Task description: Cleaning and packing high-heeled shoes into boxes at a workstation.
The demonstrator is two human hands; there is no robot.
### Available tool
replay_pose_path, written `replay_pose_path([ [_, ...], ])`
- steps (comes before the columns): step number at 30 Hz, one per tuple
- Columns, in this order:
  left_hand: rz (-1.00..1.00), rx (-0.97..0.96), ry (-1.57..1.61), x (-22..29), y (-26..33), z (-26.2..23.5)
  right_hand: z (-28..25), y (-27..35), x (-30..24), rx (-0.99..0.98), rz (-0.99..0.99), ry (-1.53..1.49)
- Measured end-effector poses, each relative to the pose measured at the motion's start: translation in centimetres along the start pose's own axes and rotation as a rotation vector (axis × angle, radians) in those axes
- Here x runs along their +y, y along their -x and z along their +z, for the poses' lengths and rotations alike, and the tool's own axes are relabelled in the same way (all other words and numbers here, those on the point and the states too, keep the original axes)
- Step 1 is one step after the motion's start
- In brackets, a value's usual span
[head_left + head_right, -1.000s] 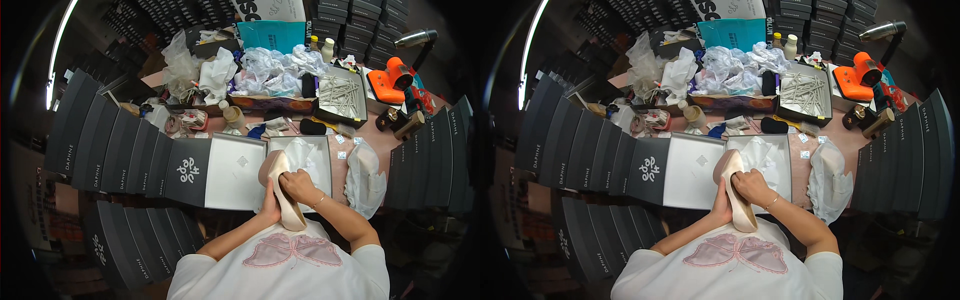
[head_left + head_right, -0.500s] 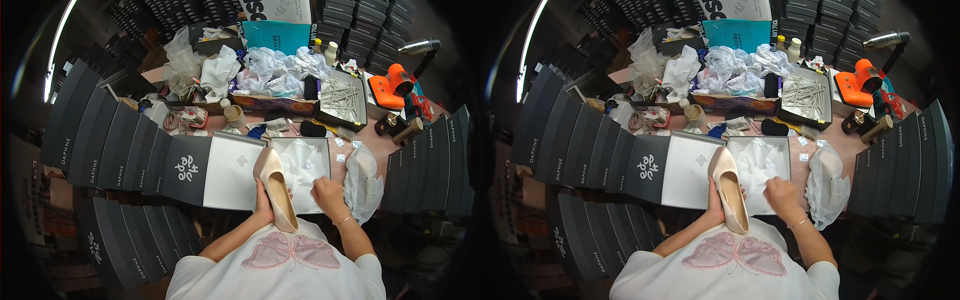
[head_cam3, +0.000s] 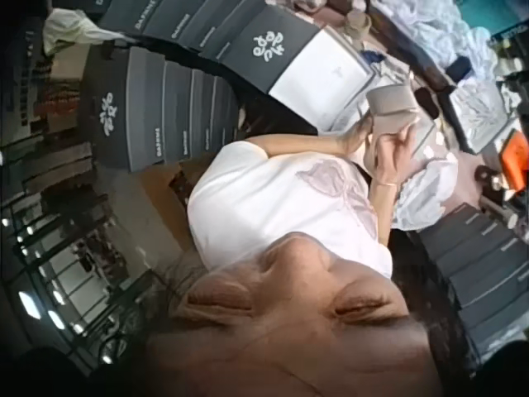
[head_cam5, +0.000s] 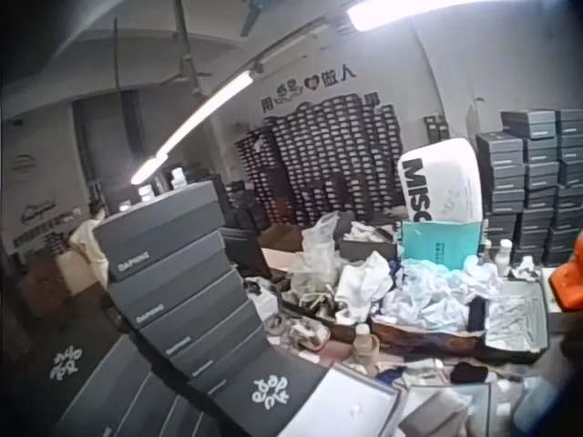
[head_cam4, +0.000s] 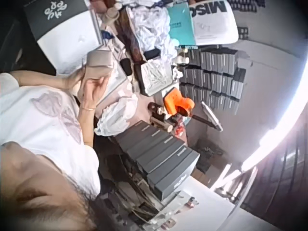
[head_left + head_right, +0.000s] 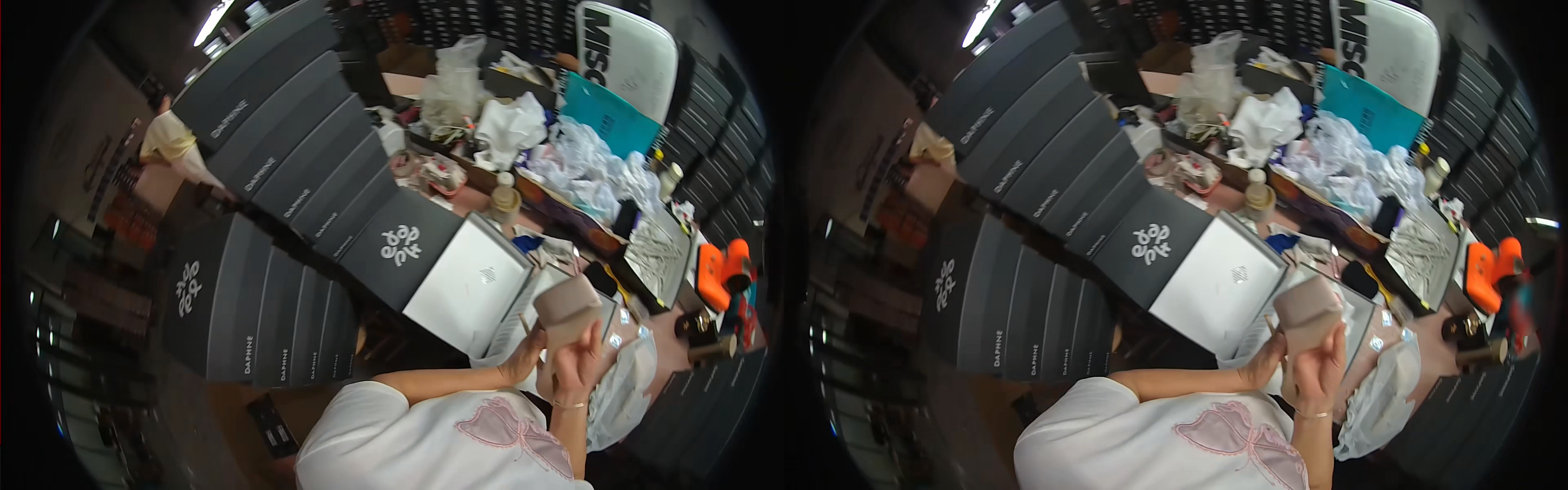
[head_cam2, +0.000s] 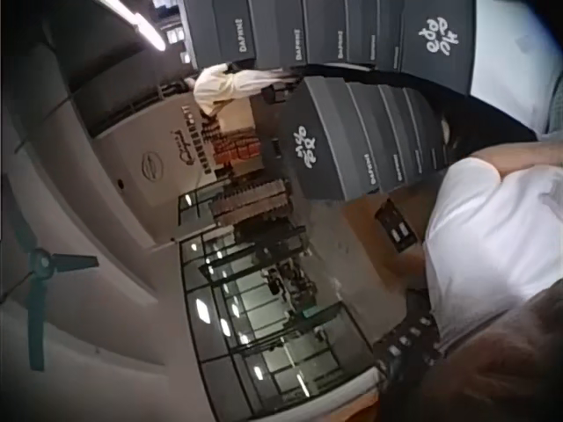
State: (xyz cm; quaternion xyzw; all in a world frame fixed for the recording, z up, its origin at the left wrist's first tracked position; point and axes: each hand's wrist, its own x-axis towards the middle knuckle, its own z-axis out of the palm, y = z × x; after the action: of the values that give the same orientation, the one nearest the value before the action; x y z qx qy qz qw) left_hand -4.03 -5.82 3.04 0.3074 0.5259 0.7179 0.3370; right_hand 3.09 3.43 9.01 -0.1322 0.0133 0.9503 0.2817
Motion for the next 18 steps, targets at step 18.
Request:
replay_pose_path([
  [18, 0.365, -0.25, -0.137, 10.8, -5.4, -5.1, 5.9, 5.8, 3.2, -0.299, -0.131, 0.593],
])
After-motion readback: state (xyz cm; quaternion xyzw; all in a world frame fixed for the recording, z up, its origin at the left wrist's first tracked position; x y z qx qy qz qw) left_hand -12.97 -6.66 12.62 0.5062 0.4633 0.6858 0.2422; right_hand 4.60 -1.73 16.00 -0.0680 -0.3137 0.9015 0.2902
